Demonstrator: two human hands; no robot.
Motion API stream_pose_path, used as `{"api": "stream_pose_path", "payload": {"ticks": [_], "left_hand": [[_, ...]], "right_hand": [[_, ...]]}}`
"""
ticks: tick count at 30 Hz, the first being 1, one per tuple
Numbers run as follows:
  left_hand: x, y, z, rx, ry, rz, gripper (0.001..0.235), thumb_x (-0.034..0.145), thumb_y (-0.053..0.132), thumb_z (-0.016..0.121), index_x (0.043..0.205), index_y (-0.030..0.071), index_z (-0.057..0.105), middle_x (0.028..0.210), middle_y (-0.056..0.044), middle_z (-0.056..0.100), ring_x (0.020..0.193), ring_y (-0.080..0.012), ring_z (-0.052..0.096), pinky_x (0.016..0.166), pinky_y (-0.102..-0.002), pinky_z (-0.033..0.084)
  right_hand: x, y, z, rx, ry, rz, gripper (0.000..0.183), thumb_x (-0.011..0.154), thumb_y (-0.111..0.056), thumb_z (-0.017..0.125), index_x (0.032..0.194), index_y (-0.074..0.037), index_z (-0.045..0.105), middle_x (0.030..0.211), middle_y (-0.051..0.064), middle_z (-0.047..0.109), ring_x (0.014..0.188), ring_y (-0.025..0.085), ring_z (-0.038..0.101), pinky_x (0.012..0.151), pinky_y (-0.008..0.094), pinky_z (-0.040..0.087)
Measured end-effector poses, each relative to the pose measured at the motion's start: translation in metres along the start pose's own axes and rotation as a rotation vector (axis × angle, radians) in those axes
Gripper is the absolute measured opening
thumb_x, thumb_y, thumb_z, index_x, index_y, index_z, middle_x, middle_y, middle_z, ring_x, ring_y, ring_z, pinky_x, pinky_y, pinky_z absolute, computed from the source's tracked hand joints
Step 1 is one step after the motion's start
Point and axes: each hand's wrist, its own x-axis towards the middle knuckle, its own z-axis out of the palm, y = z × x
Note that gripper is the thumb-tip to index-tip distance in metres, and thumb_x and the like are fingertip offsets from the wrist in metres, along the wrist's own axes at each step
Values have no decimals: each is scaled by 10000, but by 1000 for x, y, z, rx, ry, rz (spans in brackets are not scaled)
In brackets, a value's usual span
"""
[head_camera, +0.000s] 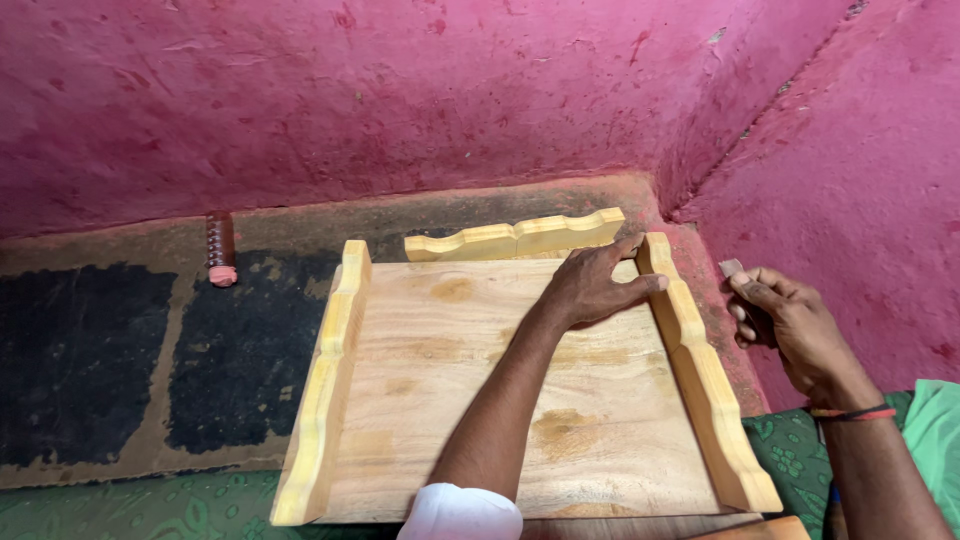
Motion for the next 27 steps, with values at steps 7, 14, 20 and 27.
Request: {"api": "stream_pose_path", "payload": {"ticks": [7, 14, 20, 27], "left_hand": [[-1, 1, -4, -7, -11, -34, 1104, 697, 823, 622, 1544, 133, 465, 1471, -211, 561, 1366, -348, 541, 1115, -533, 420], [-3, 2, -6, -35, 0, -26, 1181, 637, 857, 656, 1548, 132, 463, 1500, -200, 560, 1407, -348, 521, 1146, -534, 412], [0, 2, -6, -17, -13, -35, 1188, 610, 828, 694, 1564, 168, 442, 1538, -179, 512, 1411, -348, 490, 1140, -534, 397], [-1, 0, -6, -45, -7, -12, 1218, 600, 839, 695, 1577, 162, 432, 1503, -154, 571, 1410, -333, 516, 1160, -517, 399]], "right_hand": [[1, -15, 34, -168, -45, -91, 277, 1019, -250, 596, 1147, -33, 711, 853, -7, 657, 703, 86, 577, 630, 280, 493], [-5, -20, 40, -329, -41, -156, 400, 975, -254, 680, 1345, -108, 719, 809, 10, 642, 643, 75, 531, 564, 259, 473], [-7, -21, 37, -398, -7, -160, 303, 948, -253, 688, 1181, -96, 800, 675, 3, 675, 528, 90, 456, 448, 292, 398], [-1, -13, 37, -397, 29, -160, 290, 956, -279, 715, 1170, -114, 820, 660, -2, 626, 504, 63, 397, 426, 271, 335]]}}
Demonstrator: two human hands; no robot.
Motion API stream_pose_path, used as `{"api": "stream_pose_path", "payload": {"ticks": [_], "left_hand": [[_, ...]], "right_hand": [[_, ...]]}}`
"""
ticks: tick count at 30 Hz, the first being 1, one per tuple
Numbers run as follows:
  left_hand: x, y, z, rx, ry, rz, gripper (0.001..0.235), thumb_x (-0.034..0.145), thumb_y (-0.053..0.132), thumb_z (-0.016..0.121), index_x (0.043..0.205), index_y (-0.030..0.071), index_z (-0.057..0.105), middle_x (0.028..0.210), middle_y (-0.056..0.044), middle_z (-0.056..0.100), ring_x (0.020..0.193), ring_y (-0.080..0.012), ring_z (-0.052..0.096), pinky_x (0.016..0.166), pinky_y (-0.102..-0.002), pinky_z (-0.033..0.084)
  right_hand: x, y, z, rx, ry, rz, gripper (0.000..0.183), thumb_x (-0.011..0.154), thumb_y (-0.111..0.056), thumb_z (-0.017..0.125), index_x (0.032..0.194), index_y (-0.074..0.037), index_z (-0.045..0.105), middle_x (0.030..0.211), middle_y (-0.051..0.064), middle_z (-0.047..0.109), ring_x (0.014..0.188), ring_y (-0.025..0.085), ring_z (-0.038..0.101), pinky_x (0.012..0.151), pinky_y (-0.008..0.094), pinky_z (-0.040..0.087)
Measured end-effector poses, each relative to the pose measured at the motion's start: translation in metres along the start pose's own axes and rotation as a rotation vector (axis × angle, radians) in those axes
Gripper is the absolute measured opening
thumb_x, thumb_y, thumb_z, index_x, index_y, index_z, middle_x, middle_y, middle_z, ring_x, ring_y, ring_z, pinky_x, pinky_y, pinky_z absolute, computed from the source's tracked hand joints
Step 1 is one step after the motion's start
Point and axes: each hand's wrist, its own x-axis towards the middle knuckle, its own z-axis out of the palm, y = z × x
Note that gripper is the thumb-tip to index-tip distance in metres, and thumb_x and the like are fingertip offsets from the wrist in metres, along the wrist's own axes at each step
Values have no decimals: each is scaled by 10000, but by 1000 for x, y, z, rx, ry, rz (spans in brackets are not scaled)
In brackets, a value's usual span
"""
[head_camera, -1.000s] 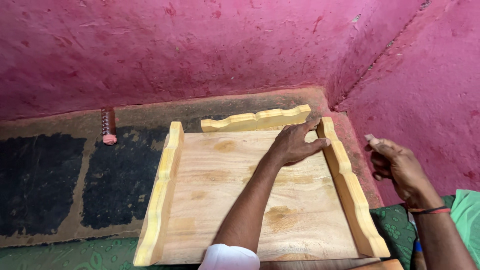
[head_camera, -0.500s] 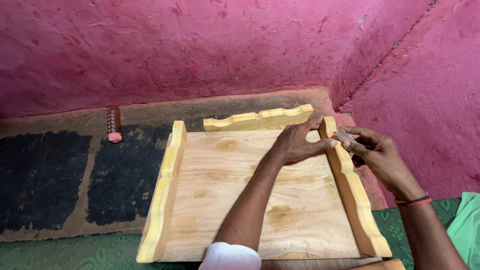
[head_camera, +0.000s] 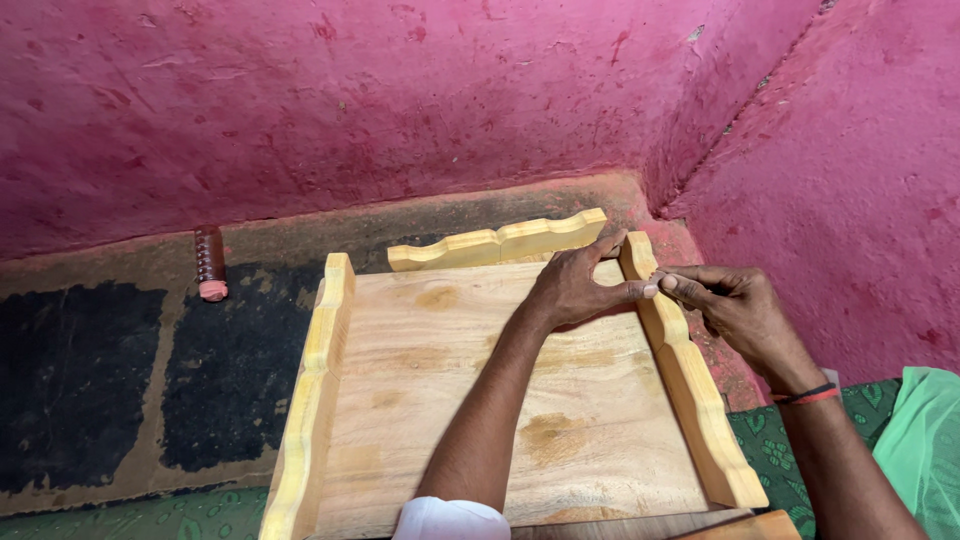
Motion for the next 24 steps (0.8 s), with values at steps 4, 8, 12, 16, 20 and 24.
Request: {"api": "stream_pose_path", "payload": {"ticks": [4, 8, 12, 16, 20, 24], "left_hand": [[1, 2, 1, 8, -12, -21, 1288, 539, 843, 724, 1575, 139, 424, 1482, -153, 593, 1399, -327, 528, 1157, -516, 400], [0, 3, -2, -20, -7, 6, 1336, 499, 829, 765, 1571, 111, 419, 1478, -165, 591, 1391, -321, 539, 1158, -512, 406], [-2, 3, -4, -8, -18, 34, 1383, 458, 826, 782, 1579, 105, 414, 1485, -178, 589, 1396, -320, 543, 1170, -501, 419], [-3, 5, -5, 62, -39, 25, 1475, 382, 794, 848, 1590, 94, 369, 1549, -218, 489, 1416, -358, 487, 1156, -512, 396], [-4, 5, -4, 101, -37, 47, 1497, 366, 805, 834, 1606, 112, 361, 1561, -221, 483, 1434, -377, 472, 1169, -511, 386], [-5, 5, -2, 74, -39, 71, 1502, 361, 835, 797, 1607, 119, 360, 1562, -215, 484, 1432, -374, 481, 1173, -503, 392]], "right_hand": [[2, 4, 0, 16, 38, -38, 291, 918, -240, 738, 1182, -133, 793, 699, -11, 672, 497, 55, 389, 420, 258, 322], [8, 4, 3, 31, 39, -76, 219, 920, -195, 743, 1094, -83, 811, 740, -3, 727, 513, 45, 429, 428, 254, 337], [3, 10, -6, 78, -3, -76, 181, 907, -175, 749, 1036, -64, 812, 796, 2, 764, 568, 27, 507, 459, 240, 377], [1, 13, -14, 33, -36, 24, 152, 879, -160, 783, 979, -57, 832, 757, 47, 746, 533, 73, 448, 448, 269, 319], [15, 6, 0, 149, 20, -163, 136, 892, -203, 803, 950, -81, 801, 853, -22, 799, 704, 8, 674, 588, 207, 542], [7, -2, 4, 111, 33, -8, 144, 892, -210, 807, 935, -73, 815, 706, 19, 654, 552, 73, 407, 467, 273, 284]]}}
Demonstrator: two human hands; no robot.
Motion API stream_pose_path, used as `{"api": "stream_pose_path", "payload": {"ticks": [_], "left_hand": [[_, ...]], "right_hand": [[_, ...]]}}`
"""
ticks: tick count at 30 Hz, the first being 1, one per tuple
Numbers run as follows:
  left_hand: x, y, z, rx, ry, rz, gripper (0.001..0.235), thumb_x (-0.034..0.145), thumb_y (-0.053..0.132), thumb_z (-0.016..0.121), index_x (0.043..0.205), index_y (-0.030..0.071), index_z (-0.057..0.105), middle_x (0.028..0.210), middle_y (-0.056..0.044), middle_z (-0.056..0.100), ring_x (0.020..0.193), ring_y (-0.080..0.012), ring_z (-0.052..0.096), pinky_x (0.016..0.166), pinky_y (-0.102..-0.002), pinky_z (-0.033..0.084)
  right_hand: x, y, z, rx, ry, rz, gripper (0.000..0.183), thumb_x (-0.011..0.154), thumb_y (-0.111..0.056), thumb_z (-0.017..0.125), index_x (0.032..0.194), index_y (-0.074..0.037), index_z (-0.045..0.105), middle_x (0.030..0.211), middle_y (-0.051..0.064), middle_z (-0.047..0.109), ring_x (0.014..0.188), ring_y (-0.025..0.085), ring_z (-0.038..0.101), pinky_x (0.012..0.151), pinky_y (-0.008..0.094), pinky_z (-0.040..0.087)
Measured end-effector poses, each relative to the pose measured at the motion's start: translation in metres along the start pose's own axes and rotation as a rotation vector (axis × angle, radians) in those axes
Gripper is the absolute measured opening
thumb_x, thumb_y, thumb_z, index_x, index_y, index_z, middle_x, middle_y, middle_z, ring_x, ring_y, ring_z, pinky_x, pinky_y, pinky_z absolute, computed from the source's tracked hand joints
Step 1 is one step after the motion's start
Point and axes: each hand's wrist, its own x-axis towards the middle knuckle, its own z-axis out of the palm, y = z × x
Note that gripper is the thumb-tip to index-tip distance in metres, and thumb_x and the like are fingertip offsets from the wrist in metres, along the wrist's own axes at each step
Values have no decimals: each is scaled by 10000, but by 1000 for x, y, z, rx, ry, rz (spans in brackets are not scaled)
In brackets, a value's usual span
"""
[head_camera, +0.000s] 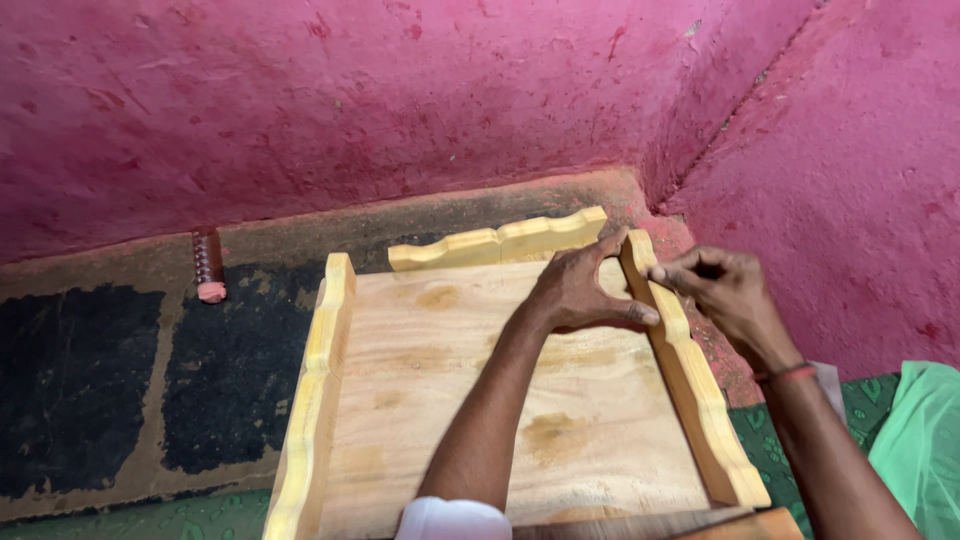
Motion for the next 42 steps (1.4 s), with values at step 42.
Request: {"api": "stream_pose_path", "payload": {"ticks": [42], "left_hand": [[5, -11, 5, 149, -61, 48, 1601, 394, 886, 756, 1655, 50, 232, 1612, -222, 422, 1491, -362, 402, 1234, -546, 244]], "right_hand": [[-20, -7, -14, -136, -110, -64, 153, 793, -216, 782, 864, -94, 842, 828, 39, 828, 798, 150, 765, 687, 338, 610]]}}
